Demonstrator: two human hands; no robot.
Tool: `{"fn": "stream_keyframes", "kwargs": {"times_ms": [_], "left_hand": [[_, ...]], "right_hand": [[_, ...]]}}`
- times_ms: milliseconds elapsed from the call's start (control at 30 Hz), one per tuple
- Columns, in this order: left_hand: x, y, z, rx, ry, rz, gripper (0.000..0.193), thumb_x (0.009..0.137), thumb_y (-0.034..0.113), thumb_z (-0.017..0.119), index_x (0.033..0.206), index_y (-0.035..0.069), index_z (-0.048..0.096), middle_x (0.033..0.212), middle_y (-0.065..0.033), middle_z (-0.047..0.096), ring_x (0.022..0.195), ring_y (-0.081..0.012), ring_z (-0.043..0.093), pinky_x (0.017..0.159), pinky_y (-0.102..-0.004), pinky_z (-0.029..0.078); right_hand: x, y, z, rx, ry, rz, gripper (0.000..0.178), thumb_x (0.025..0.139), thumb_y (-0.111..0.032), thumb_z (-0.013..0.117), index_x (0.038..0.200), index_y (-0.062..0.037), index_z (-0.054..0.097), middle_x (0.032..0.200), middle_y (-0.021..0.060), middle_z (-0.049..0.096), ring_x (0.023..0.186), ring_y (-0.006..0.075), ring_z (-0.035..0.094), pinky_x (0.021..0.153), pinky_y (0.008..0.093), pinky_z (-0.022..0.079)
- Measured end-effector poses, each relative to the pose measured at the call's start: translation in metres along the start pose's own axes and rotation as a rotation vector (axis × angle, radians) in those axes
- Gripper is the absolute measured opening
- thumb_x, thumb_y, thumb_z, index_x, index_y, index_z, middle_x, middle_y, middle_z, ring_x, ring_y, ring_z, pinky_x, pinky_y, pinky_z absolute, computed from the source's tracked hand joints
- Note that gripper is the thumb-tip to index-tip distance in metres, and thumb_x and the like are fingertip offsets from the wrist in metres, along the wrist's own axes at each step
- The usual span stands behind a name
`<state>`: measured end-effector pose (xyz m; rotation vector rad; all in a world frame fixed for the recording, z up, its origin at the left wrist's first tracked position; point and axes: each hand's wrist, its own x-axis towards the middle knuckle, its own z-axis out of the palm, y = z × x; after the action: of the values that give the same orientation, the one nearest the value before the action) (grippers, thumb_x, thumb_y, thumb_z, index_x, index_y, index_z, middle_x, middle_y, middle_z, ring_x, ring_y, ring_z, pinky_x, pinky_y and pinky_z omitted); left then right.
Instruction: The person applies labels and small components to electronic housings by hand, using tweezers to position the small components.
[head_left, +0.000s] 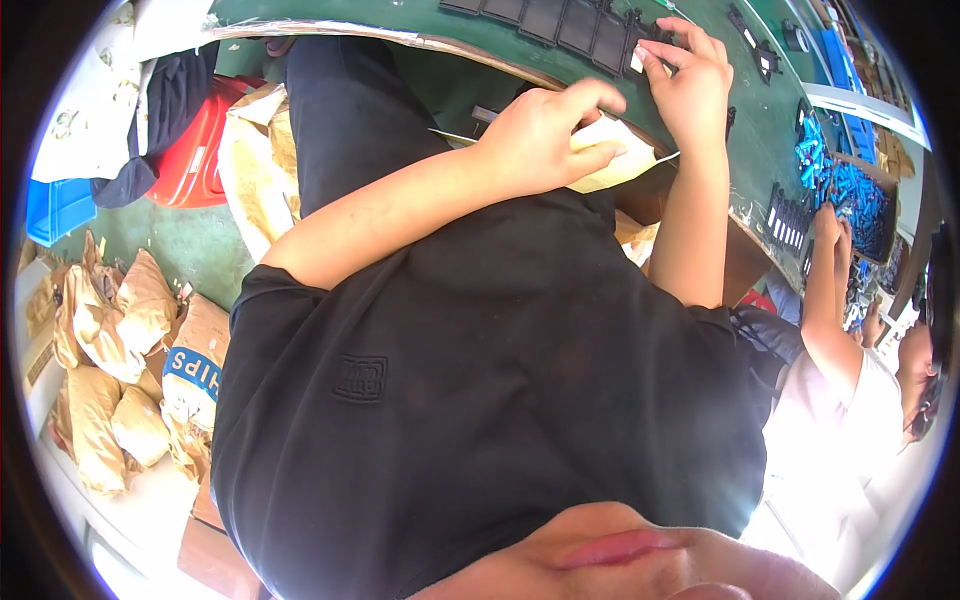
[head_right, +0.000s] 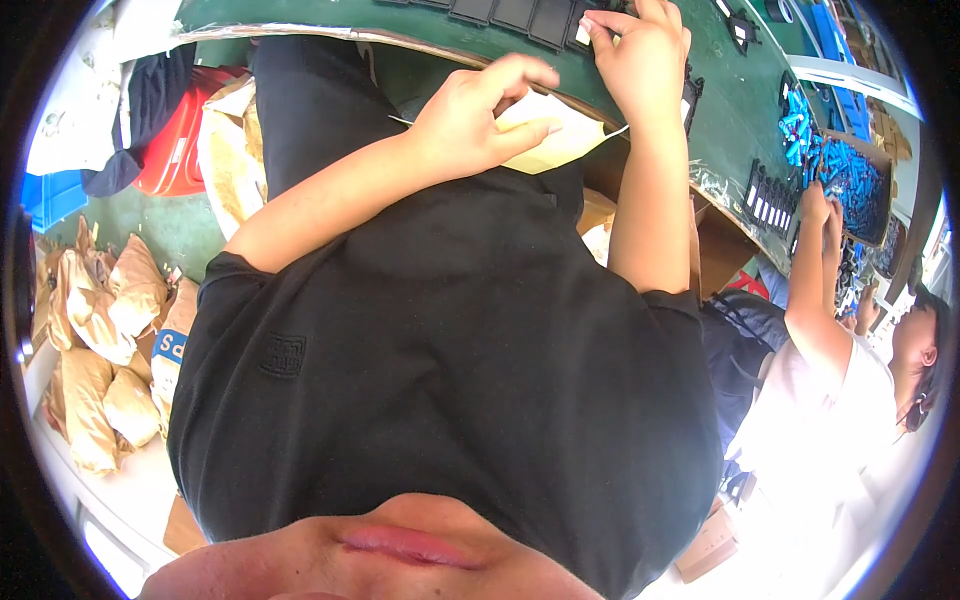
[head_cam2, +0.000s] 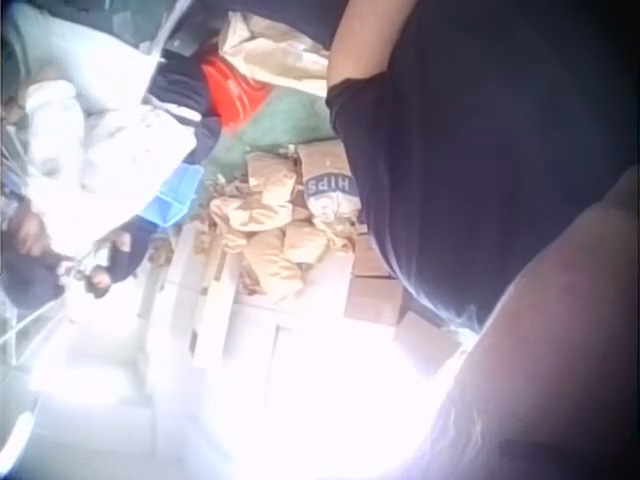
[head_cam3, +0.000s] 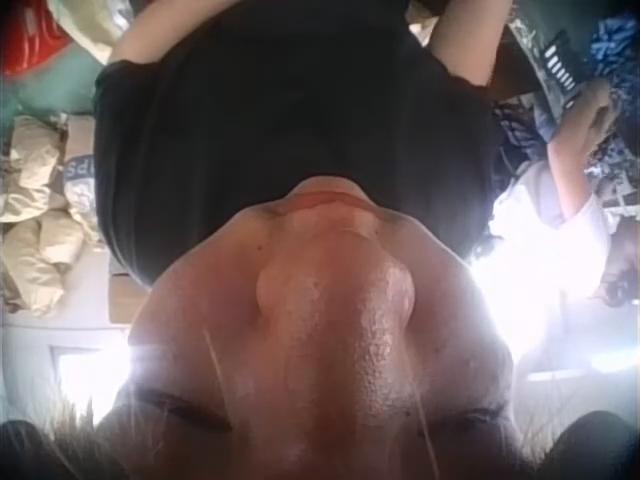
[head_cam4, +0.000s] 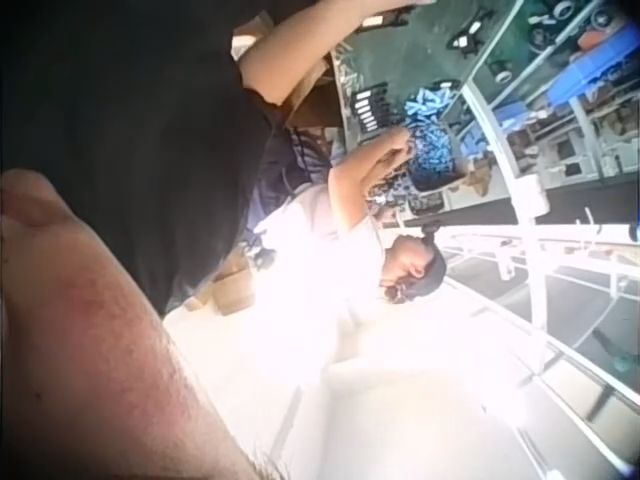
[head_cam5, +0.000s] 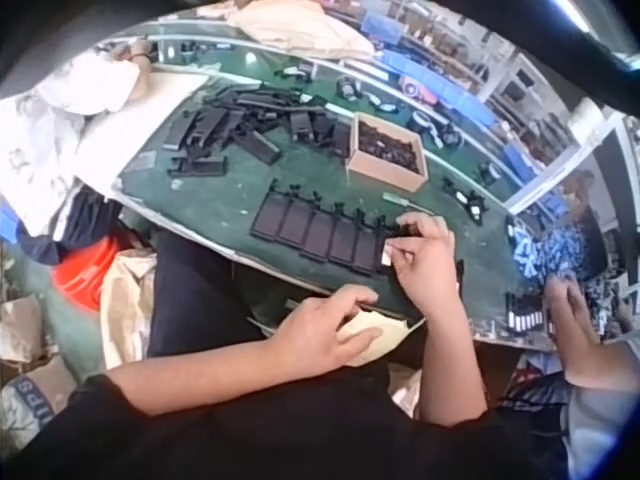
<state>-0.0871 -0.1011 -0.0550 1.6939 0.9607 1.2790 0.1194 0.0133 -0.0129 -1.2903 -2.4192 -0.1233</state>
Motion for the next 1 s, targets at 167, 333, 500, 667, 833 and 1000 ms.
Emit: {"fn": "stream_keyframes", "kwargs": {"times_ms": [167,333,500,667,833,1000], "left_hand": [[-0.004,-0.007,-0.003,0.080,0.018,0.052,0.042,0.084,0.020,0.085,0.118,0.005,0.066,0.099,-0.0125,0.073,0.082,-0.0254,0.073,0.072,-0.0338,0.057],[-0.005,-0.008,-0.001,0.159,0.057,0.123,0.045,0.083,0.027,0.087,0.117,0.005,0.068,0.107,-0.0130,0.074,0.091,-0.0315,0.074,0.079,-0.0365,0.059],[-0.004,-0.011,-0.001,0.145,0.073,0.133,0.042,0.083,0.028,0.085,0.112,0.003,0.068,0.098,-0.0148,0.074,0.086,-0.0342,0.073,0.076,-0.0396,0.058],[-0.008,-0.010,0.002,0.110,0.106,0.029,0.031,0.084,0.024,0.080,0.101,0.001,0.069,0.089,-0.0169,0.073,0.081,-0.0375,0.071,0.070,-0.0431,0.057],[-0.008,-0.009,0.002,0.144,0.073,-0.094,0.020,0.081,0.020,0.078,0.088,0.003,0.071,0.080,-0.0173,0.071,0.077,-0.0375,0.071,0.066,-0.0432,0.057],[-0.007,-0.016,-0.003,0.113,0.025,-0.040,0.025,0.081,0.026,0.078,0.086,0.003,0.070,0.078,-0.0173,0.071,0.075,-0.0394,0.070,0.066,-0.0456,0.056]], "right_hand": [[0.014,-0.060,-0.025,-0.182,0.061,0.100,0.016,0.082,-0.012,0.078,0.097,-0.0093,0.075,0.115,0.0035,0.066,0.105,0.0265,0.060,0.089,0.0386,0.046],[-0.001,-0.022,-0.011,-0.083,0.296,-0.093,0.016,0.083,-0.018,0.082,0.097,-0.0119,0.080,0.115,-0.0009,0.072,0.103,0.0240,0.063,0.091,0.0396,0.048],[-0.032,-0.053,-0.038,0.477,0.188,-0.094,0.010,0.080,-0.002,0.078,0.089,-0.0043,0.075,0.103,0.0079,0.073,0.095,0.0238,0.068,0.085,0.0341,0.053],[-0.045,-0.081,-0.033,0.418,0.034,-0.133,0.015,0.076,-0.006,0.082,0.090,-0.0057,0.076,0.105,0.0050,0.070,0.097,0.0263,0.064,0.082,0.0363,0.053],[-0.047,-0.095,-0.033,0.243,0.164,-0.226,0.017,0.072,-0.005,0.083,0.086,-0.0083,0.074,0.105,0.0031,0.070,0.098,0.0272,0.064,0.079,0.0396,0.052],[-0.039,-0.120,-0.048,0.512,0.114,-0.414,0.017,0.072,-0.004,0.081,0.083,-0.0067,0.069,0.104,0.0074,0.071,0.092,0.0304,0.064,0.079,0.0406,0.052]]}}
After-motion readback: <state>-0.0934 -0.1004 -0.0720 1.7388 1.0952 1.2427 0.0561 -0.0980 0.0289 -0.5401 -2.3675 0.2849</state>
